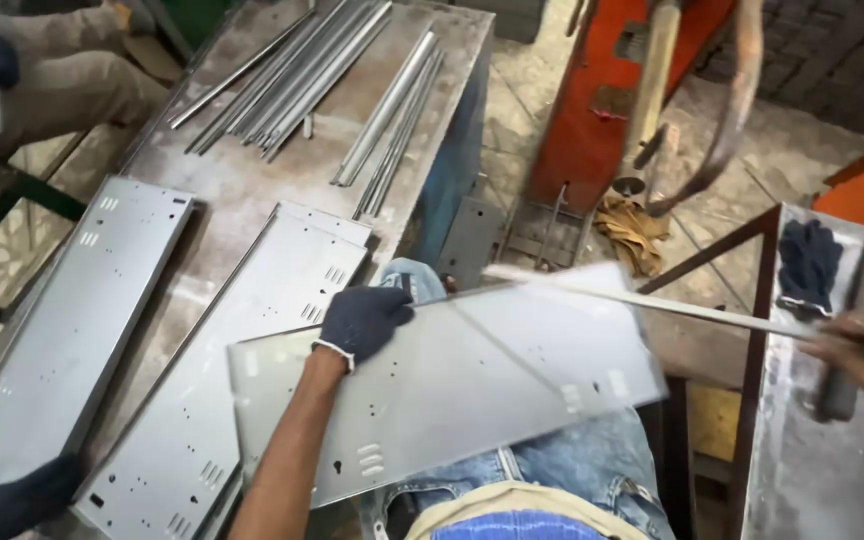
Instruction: The recorder uses a spot welding machine to attach metal strips to larger metal panels.
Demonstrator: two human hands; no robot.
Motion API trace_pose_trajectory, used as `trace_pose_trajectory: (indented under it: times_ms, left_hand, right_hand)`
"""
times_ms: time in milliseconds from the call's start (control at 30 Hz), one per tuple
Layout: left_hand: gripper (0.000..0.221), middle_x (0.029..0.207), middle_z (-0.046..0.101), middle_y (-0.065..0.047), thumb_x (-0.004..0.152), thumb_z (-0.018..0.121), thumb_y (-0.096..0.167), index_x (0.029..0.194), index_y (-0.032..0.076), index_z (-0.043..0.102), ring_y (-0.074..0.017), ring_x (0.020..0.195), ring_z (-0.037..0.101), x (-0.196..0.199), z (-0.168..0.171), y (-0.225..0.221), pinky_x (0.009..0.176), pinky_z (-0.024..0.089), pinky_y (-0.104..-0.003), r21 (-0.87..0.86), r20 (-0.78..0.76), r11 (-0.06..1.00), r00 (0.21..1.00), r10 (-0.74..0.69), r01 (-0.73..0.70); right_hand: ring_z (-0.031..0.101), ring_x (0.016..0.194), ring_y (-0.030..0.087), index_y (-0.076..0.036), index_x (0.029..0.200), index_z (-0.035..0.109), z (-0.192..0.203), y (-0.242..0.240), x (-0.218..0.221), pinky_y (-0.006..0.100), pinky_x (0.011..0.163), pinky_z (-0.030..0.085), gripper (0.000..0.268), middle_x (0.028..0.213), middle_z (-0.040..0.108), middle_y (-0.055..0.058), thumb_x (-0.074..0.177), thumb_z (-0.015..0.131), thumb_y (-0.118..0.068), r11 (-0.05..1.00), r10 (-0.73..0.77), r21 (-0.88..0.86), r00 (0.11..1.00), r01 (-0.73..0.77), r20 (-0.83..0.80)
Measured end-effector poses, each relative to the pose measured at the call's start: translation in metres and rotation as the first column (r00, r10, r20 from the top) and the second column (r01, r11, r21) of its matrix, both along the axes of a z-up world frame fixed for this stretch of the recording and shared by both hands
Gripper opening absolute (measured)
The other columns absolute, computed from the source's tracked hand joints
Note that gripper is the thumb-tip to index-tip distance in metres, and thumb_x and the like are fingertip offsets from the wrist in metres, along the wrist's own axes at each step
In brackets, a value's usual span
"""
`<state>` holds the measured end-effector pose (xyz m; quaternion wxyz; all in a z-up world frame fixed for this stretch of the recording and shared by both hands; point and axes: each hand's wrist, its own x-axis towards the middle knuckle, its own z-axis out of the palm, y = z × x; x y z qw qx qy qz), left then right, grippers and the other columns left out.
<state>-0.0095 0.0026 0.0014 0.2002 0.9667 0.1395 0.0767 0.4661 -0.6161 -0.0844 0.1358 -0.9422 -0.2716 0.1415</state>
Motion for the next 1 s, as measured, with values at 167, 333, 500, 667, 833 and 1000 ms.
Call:
trace_pose_trajectory:
  times_ms: [167,333,500,667,833,1000]
  left_hand:
    - [0.028,0.102,0.077,-0.011,0.089,0.068,0.038,0.105,0.019,0.081,-0.0336,0.099,0.072,-0.091,-0.025,0.055,0.088,0.056,-0.044,-0.131,-0.077,0.916,0.925,0.372,-0.38]
    - [0.039,0.112,0.078,-0.015,0.087,0.073,0.035,0.116,0.01,0.078,-0.0304,0.109,0.073,-0.214,-0.019,0.121,0.099,0.053,-0.041,-0.319,-0.073,0.681,0.734,0.676,-0.659]
    - [0.041,0.118,0.076,-0.019,0.093,0.072,0.038,0.125,0.012,0.076,-0.0352,0.111,0.071,-0.236,0.004,0.14,0.1,0.052,-0.044,-0.071,-0.086,0.62,0.624,0.777,-0.781]
    - [0.054,0.13,0.073,-0.014,0.089,0.078,0.035,0.138,0.015,0.067,-0.0278,0.118,0.069,-0.13,-0.05,0.112,0.101,0.05,-0.039,-0.178,0.171,0.718,0.697,0.696,-0.673]
    - [0.025,0.097,0.072,-0.008,0.097,0.063,0.012,0.116,-0.003,0.068,-0.0129,0.082,0.067,0.04,0.021,-0.063,0.073,0.054,-0.028,-0.967,0.254,0.086,0.899,0.357,0.239]
    - [0.029,0.082,0.076,-0.01,0.102,0.063,0.024,0.098,-0.003,0.072,-0.0158,0.066,0.07,0.138,-0.015,-0.177,0.061,0.057,-0.03,-0.98,0.164,-0.069,0.953,0.254,0.187]
  right_hand:
    - [0.07,0.074,0.016,0.001,0.105,0.07,-0.085,-0.105,-0.002,0.033,0.071,0.055,0.029,0.079,0.072,0.011,0.096,0.074,-0.025,0.881,-0.047,0.467,0.995,0.08,-0.083]
    - [0.063,0.065,0.014,-0.003,0.105,0.075,0.101,0.124,-0.179,0.032,0.061,0.051,0.032,0.072,0.07,0.005,0.088,0.076,-0.03,0.917,0.068,0.386,0.993,-0.101,0.098]
    - [0.06,0.055,0.017,-0.009,0.102,0.08,0.108,0.249,-0.21,0.036,0.053,0.048,0.025,0.068,0.07,0.008,0.088,0.076,-0.029,0.93,0.162,0.345,0.985,-0.13,-0.064]
    - [0.065,0.063,0.016,-0.007,0.102,0.078,0.104,0.3,-0.246,0.034,0.058,0.052,0.025,0.075,0.076,0.008,0.088,0.075,-0.028,0.817,0.281,0.543,0.956,-0.194,-0.082]
    - [0.072,0.077,0.025,-0.006,0.099,0.077,0.113,0.277,-0.264,0.037,0.067,0.054,0.028,0.087,0.077,0.013,0.084,0.079,-0.029,0.843,0.222,0.505,0.975,-0.187,-0.01]
    - [0.071,0.074,0.033,-0.007,0.097,0.075,0.113,0.195,-0.255,0.041,0.068,0.054,0.029,0.082,0.075,0.016,0.081,0.081,-0.031,0.934,-0.003,0.355,0.994,0.043,-0.112]
